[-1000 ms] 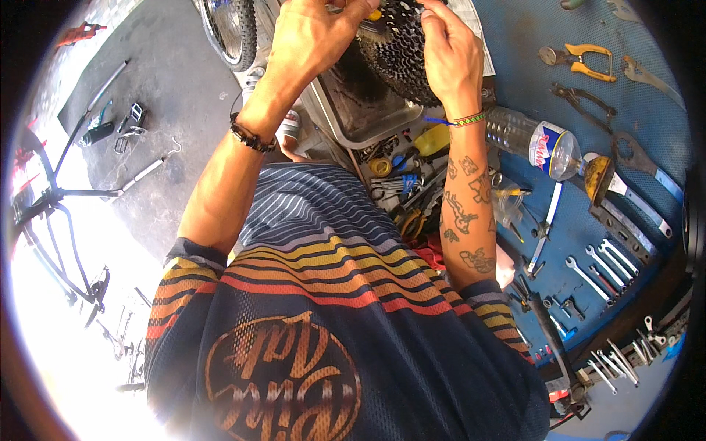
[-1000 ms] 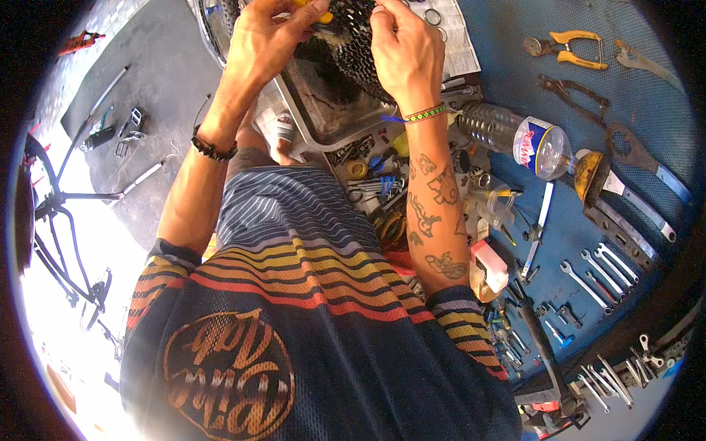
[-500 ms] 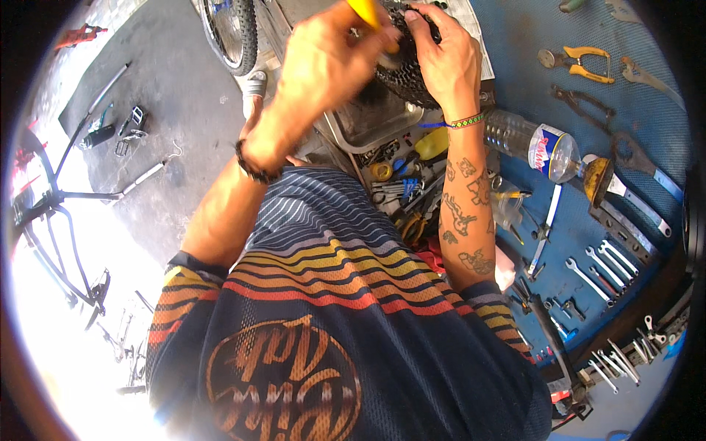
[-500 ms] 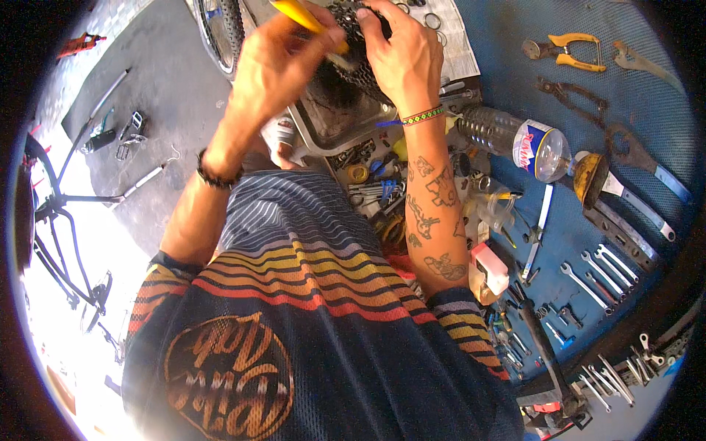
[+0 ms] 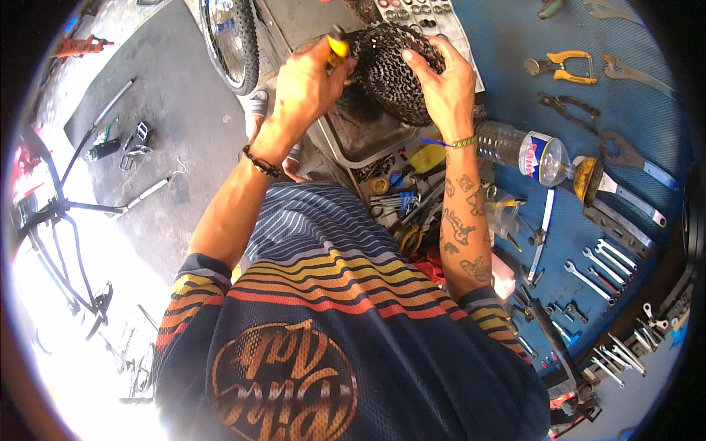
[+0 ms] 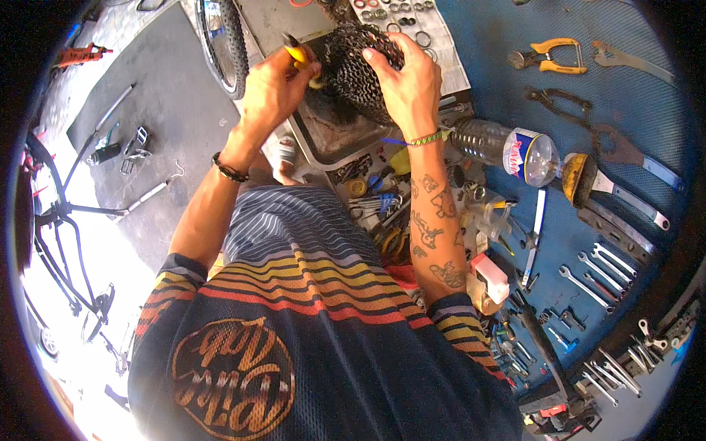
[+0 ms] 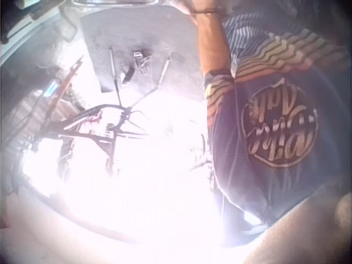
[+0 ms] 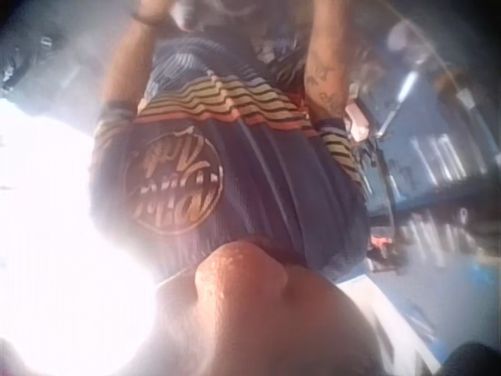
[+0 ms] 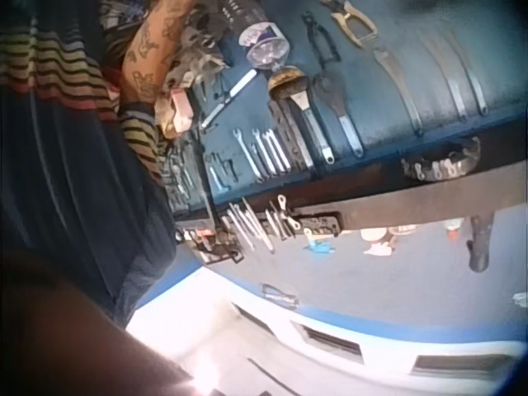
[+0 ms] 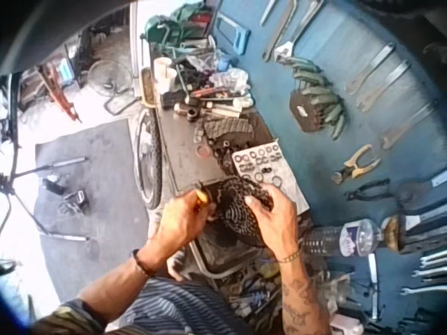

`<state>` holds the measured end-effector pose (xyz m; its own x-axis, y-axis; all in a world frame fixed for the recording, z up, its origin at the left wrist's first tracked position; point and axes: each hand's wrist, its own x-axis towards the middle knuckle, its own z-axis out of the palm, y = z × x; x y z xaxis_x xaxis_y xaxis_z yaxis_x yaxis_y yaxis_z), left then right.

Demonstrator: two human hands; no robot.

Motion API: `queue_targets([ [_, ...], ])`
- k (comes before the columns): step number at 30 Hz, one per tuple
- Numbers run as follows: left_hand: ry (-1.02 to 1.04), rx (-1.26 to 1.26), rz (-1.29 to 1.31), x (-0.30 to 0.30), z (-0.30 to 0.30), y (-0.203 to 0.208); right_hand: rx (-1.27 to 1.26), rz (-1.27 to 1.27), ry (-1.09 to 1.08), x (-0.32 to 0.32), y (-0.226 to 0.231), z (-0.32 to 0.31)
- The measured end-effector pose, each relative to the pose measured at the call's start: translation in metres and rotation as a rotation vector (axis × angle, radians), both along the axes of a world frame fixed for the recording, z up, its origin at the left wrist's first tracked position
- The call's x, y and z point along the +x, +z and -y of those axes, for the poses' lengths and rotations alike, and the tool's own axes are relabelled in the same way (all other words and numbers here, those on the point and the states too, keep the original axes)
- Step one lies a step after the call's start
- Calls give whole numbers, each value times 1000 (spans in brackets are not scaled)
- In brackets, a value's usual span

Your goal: The person scrubs a bicycle cassette with a yellow brush in a metal sink, rotating the cassette to clean between the sprockets. The person then lifts the cassette from the sink and places it on the workbench.

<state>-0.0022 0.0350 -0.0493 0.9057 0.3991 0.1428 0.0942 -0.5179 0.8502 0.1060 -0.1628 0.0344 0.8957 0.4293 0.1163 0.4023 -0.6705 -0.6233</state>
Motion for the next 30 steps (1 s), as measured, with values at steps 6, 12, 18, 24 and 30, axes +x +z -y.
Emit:
queue_targets([
  [6, -71, 226, -31, -7, 8, -2, 234, 24, 32, -6, -7, 15],
  [12, 22, -417, -27, -5, 13, 37, 98, 34, 14, -14, 0, 16],
  [18, 111, -499, -31, -7, 29, 62, 159, 79, 11, -19, -2, 8],
  [24, 55, -438, 50, -9, 29, 66, 128, 62, -28, -25, 2, 7],
  [30, 112, -441, 85, -8, 35, 66, 141, 86, 8, -29, 4, -1],
])
